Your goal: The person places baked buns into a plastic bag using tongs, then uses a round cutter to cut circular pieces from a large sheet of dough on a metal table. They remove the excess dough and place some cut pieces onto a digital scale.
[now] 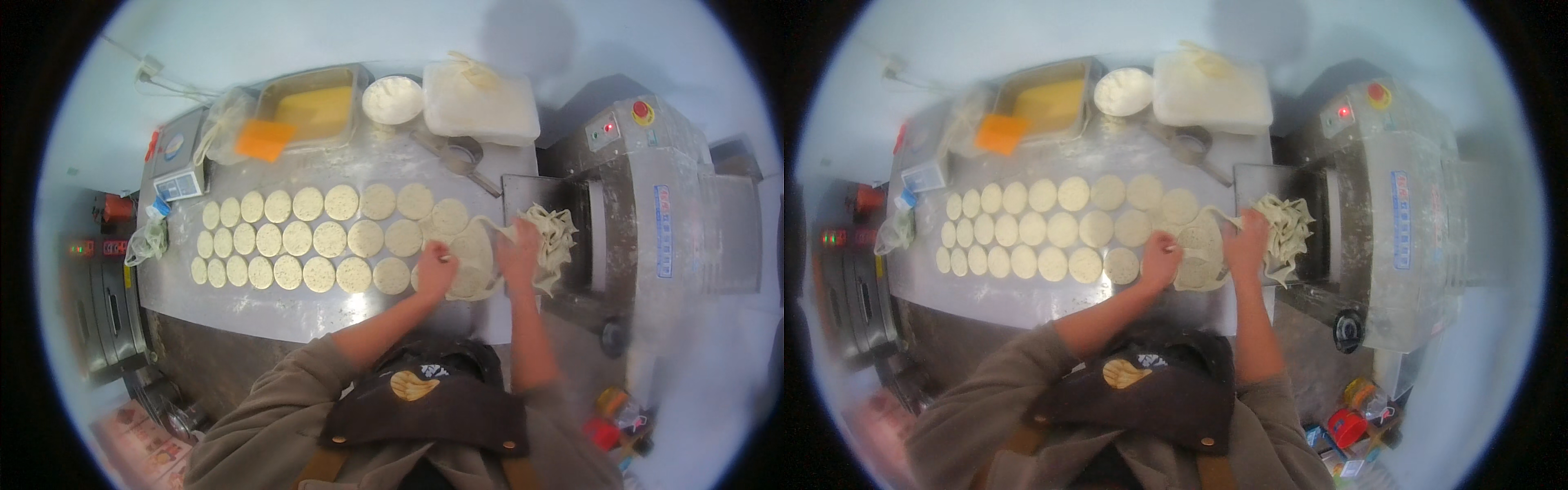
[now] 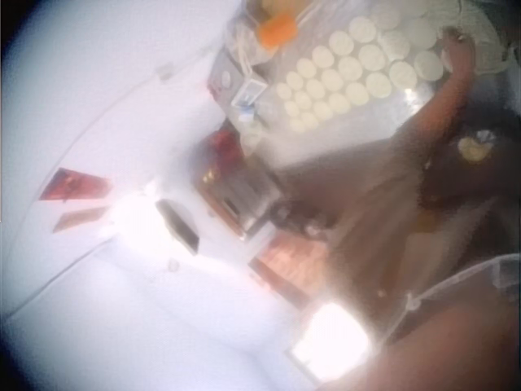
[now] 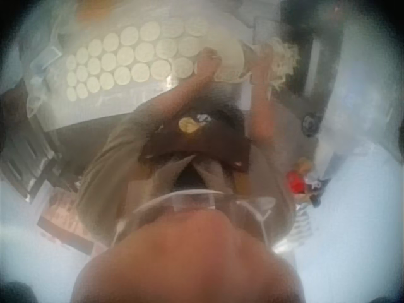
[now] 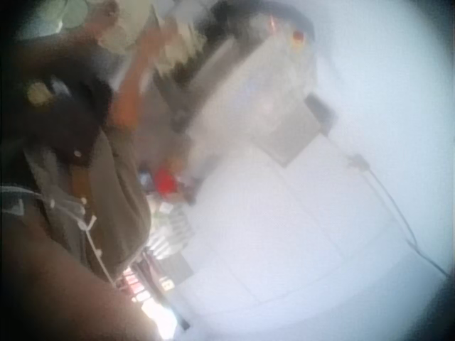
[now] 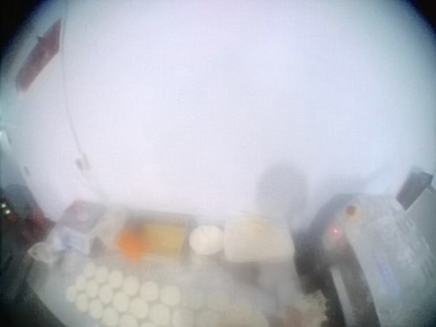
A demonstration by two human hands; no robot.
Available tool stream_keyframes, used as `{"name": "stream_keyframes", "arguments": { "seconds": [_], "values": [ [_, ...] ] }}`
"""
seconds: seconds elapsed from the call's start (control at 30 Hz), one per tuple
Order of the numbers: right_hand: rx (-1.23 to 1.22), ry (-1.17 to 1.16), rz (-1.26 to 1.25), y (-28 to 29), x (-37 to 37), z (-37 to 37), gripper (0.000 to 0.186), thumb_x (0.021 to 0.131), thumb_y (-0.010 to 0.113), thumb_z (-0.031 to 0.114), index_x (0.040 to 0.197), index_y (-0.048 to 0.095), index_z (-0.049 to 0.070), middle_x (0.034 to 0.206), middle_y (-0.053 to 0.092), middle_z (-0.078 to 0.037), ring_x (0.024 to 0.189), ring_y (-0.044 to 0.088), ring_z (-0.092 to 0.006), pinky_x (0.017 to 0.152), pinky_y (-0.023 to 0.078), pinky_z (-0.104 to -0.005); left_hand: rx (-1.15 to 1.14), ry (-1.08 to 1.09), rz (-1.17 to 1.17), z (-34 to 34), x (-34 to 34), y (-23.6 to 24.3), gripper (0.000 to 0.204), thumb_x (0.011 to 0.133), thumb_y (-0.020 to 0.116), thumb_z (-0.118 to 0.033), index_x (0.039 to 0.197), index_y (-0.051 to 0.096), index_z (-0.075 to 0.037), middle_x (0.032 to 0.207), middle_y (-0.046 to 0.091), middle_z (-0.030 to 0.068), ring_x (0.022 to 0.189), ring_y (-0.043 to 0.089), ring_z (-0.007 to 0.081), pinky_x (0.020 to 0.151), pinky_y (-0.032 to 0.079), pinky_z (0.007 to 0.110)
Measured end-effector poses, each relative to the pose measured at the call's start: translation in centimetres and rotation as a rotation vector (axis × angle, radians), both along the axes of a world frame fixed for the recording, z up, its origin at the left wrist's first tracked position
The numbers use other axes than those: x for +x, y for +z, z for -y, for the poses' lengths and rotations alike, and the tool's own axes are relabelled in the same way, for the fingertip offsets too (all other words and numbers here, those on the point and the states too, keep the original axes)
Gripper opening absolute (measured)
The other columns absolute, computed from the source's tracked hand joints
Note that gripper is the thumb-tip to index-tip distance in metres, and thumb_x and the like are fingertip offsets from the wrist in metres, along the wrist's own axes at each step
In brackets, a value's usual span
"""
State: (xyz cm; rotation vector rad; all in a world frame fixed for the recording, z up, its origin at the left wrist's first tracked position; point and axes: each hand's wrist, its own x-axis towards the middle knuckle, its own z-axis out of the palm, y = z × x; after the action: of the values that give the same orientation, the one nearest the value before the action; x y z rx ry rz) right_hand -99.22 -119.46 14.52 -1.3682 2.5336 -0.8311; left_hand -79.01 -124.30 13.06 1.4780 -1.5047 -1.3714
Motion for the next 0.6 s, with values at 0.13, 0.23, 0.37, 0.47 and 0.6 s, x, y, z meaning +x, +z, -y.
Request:
{"name": "stream_keyframes", "arguments": {
  "seconds": [0.13, 0.23, 0.37, 0.47, 0.6],
  "values": [
    [0.163, 0.092, 0.067, -3.4, 1.8, 4.0, 0.056, 0.084, 0.076, 0.027, 0.135, 0.062, 0.007, 0.137, 0.061, -0.018, 0.134, 0.051, -0.0414, 0.113, 0.038, -0.0538, 0.138, 0.169, 0.201, 1.2, 3.3, -3.6, 0.033, 0.083, 0.071, -0.010, 0.114, 0.064, -0.001, 0.094, 0.071, 0.0163, 0.095, 0.070, 0.0313, 0.086, 0.055, 0.039],
    [0.307, 0.085, 0.057, -4.7, 1.6, 5.2, 0.048, 0.085, 0.074, 0.031, 0.127, 0.066, 0.009, 0.131, 0.065, -0.014, 0.131, 0.053, -0.0407, 0.108, 0.040, -0.0540, 0.264, 0.111, 0.176, 1.6, 3.7, -4.3, 0.038, 0.083, 0.071, -0.007, 0.120, 0.065, 0.000, 0.093, 0.071, 0.0153, 0.091, 0.072, 0.0289, 0.079, 0.057, 0.039],
    [0.380, 0.055, 0.140, -4.2, 0.9, 5.2, 0.035, 0.085, 0.076, 0.032, 0.113, 0.070, 0.013, 0.122, 0.069, -0.010, 0.121, 0.061, -0.0360, 0.103, 0.043, -0.0521, 0.656, 0.200, -0.191, 1.9, 2.7, -3.5, 0.034, 0.084, 0.070, -0.007, 0.117, 0.067, 0.002, 0.093, 0.071, 0.0135, 0.078, 0.071, 0.0244, 0.065, 0.056, 0.035],
    [0.331, 0.071, 0.201, -2.8, 1.2, 4.2, 0.037, 0.080, 0.082, 0.032, 0.104, 0.069, 0.007, 0.106, 0.074, -0.015, 0.105, 0.070, -0.0339, 0.092, 0.052, -0.0460, 0.779, 0.228, -0.250, 3.0, 2.0, -2.8, 0.023, 0.085, 0.070, -0.007, 0.106, 0.068, 0.002, 0.090, 0.070, 0.0129, 0.072, 0.070, 0.0221, 0.059, 0.054, 0.032],
    [0.188, 0.043, 0.423, 0.2, 1.7, 1.2, 0.034, 0.081, 0.082, 0.025, 0.102, 0.065, 0.004, 0.097, 0.073, -0.015, 0.091, 0.070, -0.0309, 0.083, 0.054, -0.0398, 0.882, 0.253, -0.222, 4.9, 1.6, -1.9, 0.011, 0.085, 0.069, -0.006, 0.093, 0.066, 0.001, 0.085, 0.068, 0.0110, 0.070, 0.069, 0.0212, 0.059, 0.053, 0.032]
  ]
}}
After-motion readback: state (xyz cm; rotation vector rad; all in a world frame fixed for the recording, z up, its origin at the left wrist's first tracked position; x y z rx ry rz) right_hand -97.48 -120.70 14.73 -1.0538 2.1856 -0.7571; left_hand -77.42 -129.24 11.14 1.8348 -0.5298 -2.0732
